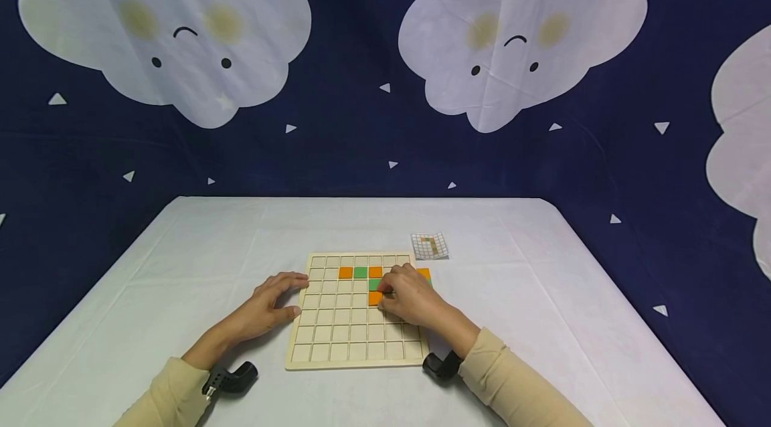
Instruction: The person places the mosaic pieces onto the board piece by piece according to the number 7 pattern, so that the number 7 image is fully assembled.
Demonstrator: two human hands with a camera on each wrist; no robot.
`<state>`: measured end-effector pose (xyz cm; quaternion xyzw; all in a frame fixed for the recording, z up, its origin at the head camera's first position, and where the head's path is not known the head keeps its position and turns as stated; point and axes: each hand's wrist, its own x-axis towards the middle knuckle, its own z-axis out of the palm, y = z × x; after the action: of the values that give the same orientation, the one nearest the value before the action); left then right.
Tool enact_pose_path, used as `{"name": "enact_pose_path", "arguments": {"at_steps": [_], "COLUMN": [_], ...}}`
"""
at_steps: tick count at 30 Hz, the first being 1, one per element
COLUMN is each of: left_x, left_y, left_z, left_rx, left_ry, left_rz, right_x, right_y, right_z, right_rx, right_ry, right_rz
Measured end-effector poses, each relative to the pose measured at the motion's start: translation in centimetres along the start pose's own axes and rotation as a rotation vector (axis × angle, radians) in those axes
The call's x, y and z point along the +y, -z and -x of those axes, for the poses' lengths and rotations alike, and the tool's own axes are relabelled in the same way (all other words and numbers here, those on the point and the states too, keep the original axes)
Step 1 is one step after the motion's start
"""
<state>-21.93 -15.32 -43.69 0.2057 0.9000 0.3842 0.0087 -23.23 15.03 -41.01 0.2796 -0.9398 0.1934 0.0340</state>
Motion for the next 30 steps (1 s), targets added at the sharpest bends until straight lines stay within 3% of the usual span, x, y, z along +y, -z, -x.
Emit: {"name": "enact_pose_path", "arguments": {"at_steps": [19,30], "left_x": [-0.13,-0.04], "left_y": [0.00,0.00], "left_z": [-0.05,-0.06], "left_rx": [0.000,-0.006], "left_ry": [-0.012,0.011], "left_rz": [-0.006,0.010], "right_x": [0.12,0.39], "right_y": [-0.11,-0.18], "right_z": [0.01,0.09], "right_rx": [0.001,0.014], "right_ry": [-0.007,0.015], "right_rz": [0.002,-0.007]}}
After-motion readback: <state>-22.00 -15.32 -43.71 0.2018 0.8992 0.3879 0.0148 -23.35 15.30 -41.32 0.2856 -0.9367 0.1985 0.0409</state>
